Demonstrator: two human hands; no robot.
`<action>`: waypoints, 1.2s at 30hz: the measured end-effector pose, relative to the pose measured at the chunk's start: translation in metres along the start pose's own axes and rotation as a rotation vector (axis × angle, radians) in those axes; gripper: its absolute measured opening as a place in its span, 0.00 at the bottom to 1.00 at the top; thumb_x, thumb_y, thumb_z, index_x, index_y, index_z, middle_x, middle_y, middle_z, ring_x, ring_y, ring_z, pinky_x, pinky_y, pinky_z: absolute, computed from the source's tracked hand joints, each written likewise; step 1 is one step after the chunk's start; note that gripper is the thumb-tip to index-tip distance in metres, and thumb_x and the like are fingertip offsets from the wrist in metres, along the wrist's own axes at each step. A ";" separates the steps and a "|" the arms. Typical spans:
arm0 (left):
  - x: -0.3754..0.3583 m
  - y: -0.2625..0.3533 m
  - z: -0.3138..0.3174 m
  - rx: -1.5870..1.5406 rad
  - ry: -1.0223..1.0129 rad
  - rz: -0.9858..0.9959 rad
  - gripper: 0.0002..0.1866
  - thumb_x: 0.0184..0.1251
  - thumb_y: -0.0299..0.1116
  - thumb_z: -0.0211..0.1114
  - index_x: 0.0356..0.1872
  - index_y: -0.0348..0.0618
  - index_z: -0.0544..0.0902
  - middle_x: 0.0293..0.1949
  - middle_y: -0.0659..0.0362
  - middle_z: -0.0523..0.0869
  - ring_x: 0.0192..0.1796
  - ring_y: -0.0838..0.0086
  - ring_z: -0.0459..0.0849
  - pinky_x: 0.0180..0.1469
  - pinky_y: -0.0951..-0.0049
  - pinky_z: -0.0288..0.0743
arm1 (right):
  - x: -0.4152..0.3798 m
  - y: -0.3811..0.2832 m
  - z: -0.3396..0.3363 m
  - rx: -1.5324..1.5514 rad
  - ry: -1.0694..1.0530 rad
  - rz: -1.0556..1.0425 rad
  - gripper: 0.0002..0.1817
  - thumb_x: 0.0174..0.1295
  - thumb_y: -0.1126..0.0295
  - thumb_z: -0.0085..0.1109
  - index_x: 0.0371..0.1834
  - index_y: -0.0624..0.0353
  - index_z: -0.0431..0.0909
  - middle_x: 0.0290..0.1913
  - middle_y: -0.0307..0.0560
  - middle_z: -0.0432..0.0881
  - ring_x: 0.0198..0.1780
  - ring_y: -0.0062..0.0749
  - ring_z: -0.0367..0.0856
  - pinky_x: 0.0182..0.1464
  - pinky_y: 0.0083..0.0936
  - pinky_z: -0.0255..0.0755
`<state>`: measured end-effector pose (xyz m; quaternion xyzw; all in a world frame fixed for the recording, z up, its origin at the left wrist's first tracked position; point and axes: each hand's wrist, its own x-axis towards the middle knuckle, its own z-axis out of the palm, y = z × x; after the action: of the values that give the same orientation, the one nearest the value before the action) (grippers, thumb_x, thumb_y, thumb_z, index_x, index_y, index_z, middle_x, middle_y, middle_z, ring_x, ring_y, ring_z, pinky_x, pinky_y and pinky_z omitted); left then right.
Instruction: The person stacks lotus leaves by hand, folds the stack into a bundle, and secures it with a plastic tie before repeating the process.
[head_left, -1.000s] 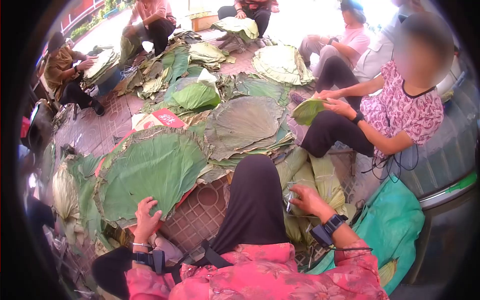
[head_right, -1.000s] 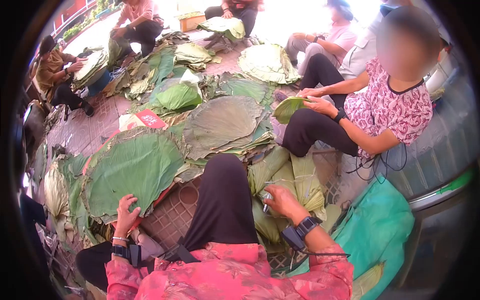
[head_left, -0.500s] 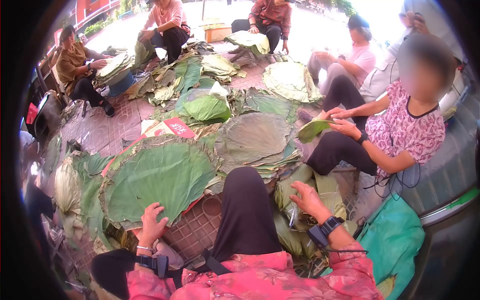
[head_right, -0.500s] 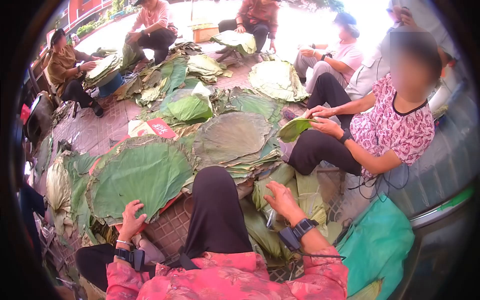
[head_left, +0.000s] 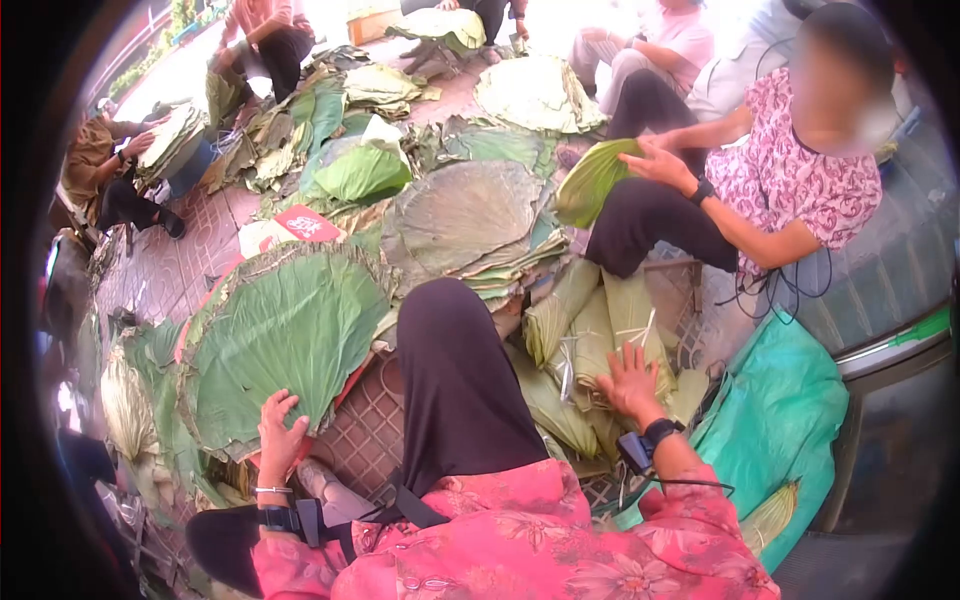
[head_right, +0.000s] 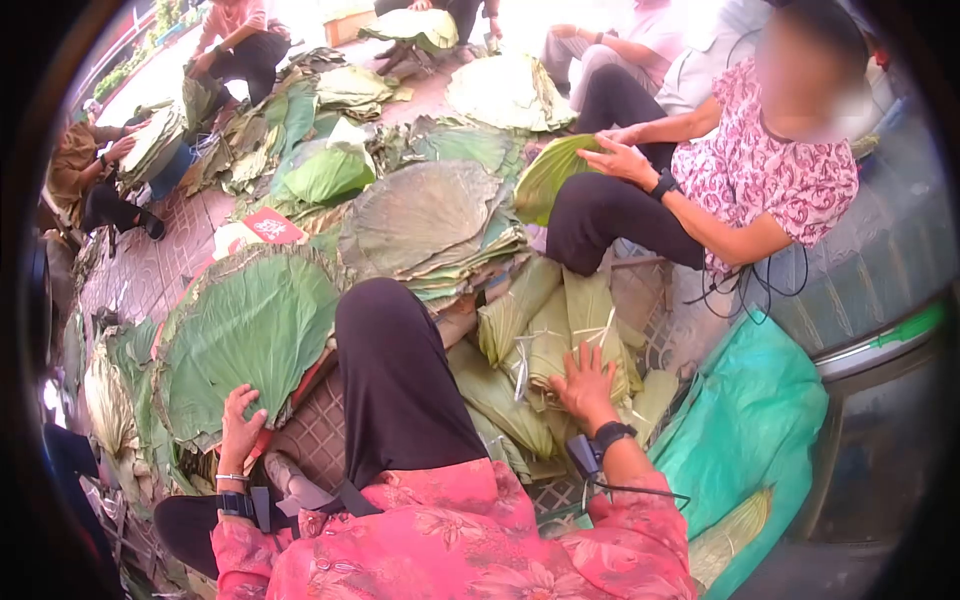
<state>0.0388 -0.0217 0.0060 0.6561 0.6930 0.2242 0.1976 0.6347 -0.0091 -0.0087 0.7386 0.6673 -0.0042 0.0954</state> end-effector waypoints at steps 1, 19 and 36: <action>0.000 0.000 -0.002 -0.003 -0.003 -0.009 0.21 0.46 0.31 0.67 0.46 0.44 0.78 0.55 0.53 0.73 0.60 0.58 0.69 0.60 0.59 0.62 | 0.001 -0.003 -0.004 0.025 -0.018 0.023 0.30 0.60 0.49 0.49 0.63 0.51 0.66 0.67 0.51 0.60 0.68 0.48 0.55 0.61 0.58 0.48; 0.010 0.052 -0.005 -0.122 0.129 0.173 0.20 0.49 0.29 0.66 0.47 0.42 0.77 0.54 0.47 0.75 0.58 0.54 0.71 0.60 0.61 0.64 | 0.028 0.027 -0.064 0.288 -0.218 0.430 0.45 0.39 0.51 0.69 0.63 0.60 0.64 0.65 0.60 0.62 0.63 0.53 0.64 0.62 0.37 0.62; 0.012 0.210 -0.050 -1.174 -0.218 0.198 0.22 0.61 0.29 0.62 0.56 0.36 0.72 0.51 0.55 0.78 0.54 0.72 0.76 0.56 0.72 0.69 | -0.053 -0.032 -0.184 2.118 0.154 -0.197 0.32 0.56 0.62 0.58 0.62 0.67 0.62 0.56 0.48 0.73 0.55 0.31 0.74 0.57 0.27 0.68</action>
<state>0.1817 -0.0045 0.1672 0.5181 0.3649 0.5178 0.5748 0.5748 -0.0313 0.1744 0.3860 0.3846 -0.5433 -0.6387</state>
